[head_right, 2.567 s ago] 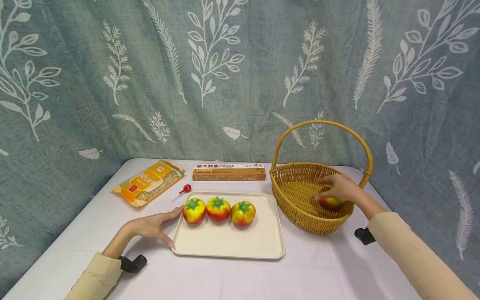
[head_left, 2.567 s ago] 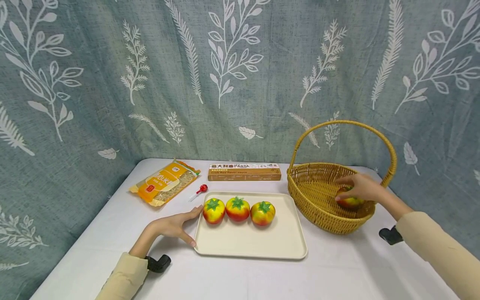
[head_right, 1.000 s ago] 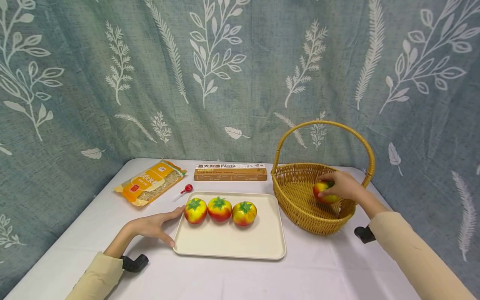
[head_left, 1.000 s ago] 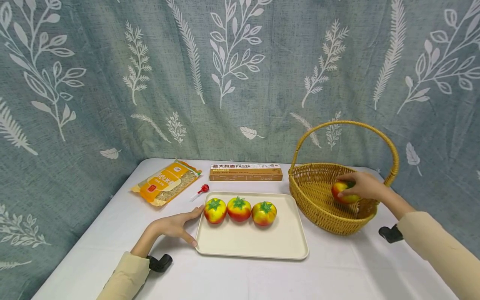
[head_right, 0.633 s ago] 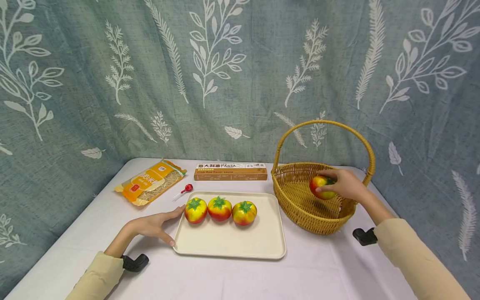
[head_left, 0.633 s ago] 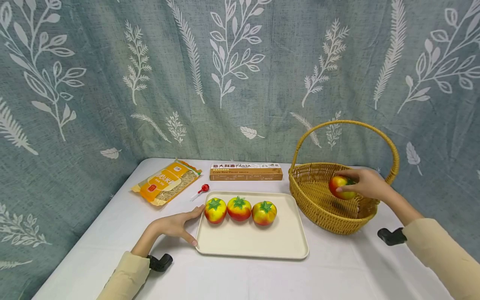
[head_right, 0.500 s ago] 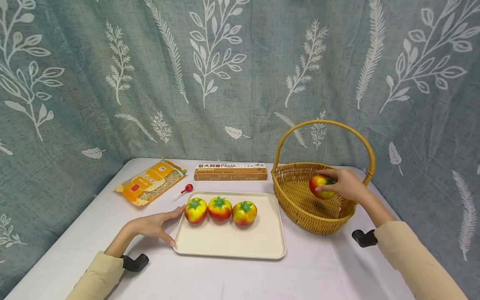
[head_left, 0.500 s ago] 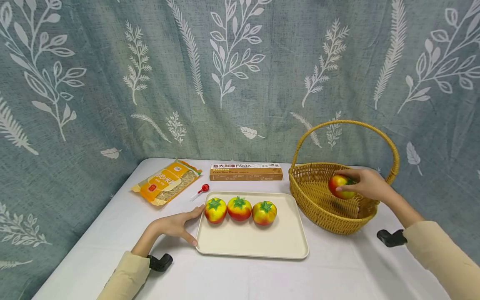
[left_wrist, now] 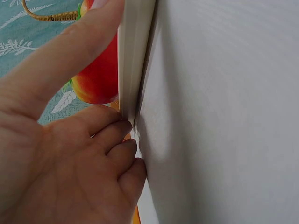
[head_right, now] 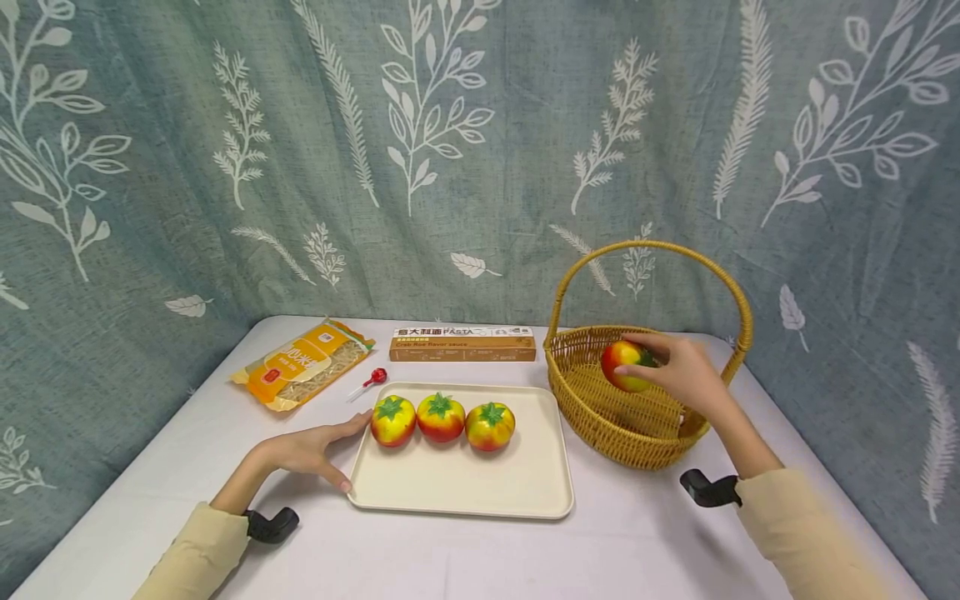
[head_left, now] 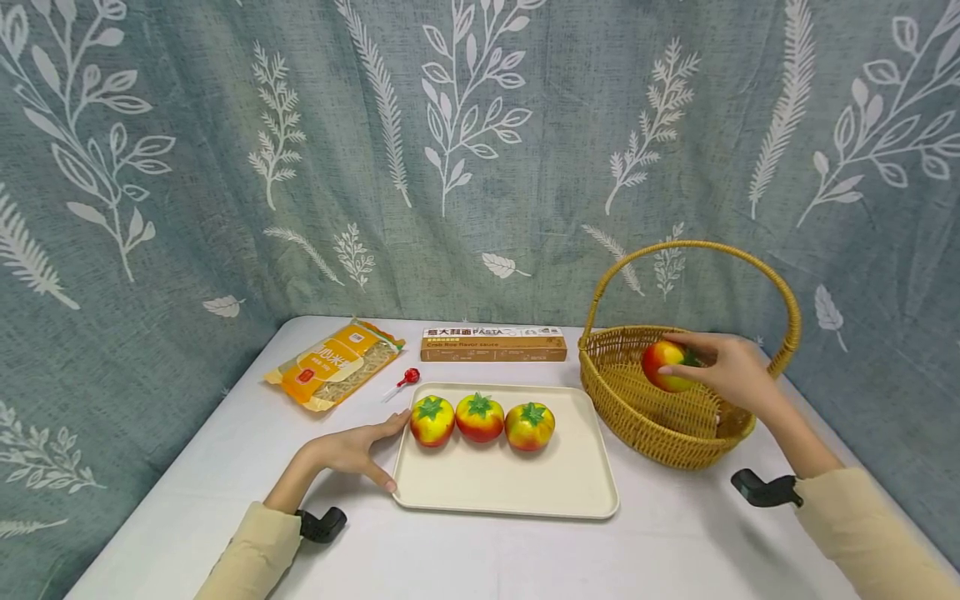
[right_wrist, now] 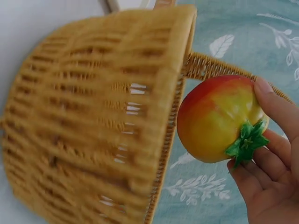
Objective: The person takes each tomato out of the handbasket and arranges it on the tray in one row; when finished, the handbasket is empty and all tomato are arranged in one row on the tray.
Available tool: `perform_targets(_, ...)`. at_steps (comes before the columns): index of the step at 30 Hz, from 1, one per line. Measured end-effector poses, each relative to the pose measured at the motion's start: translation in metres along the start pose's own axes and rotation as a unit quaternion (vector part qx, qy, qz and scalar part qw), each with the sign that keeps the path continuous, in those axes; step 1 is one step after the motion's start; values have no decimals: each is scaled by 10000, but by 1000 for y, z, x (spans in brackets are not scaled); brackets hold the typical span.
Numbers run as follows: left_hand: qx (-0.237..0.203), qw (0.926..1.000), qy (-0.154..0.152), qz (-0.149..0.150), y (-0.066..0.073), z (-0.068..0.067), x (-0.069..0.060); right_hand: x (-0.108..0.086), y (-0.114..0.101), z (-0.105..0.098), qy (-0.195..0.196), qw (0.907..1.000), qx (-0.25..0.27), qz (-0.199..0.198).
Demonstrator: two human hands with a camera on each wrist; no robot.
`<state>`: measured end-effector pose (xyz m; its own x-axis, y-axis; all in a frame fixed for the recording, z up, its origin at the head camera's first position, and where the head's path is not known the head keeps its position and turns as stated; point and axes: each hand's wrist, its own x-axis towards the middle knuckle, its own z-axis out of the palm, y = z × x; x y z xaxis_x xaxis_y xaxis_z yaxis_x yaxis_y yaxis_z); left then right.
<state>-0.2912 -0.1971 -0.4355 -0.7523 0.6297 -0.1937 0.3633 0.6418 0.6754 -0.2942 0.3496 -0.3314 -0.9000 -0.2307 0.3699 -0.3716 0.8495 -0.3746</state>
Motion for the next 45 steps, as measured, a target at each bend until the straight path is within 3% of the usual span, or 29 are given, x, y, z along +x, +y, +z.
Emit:
perform_targets(3,-18,10000,11,23,1,0,0,-2,-8,3,26,9999,139,-57)
perform_targets(10,-59,10000,-2,-24,1,0,0,-9,-28,8,-57,9990,369,252)
perform_targets(18,-84,9999,-33,44,0,1,0,-14,-42,19,-64,9949,997,169)
perform_targets(29,-67,9999,-26,114,-3,2,1,-20,-60,31,17,9943,1024,287)
perform_targets(45,-77,10000,12,44,-1,0,0,-20,-78,51,-225,9915,1278,-89)
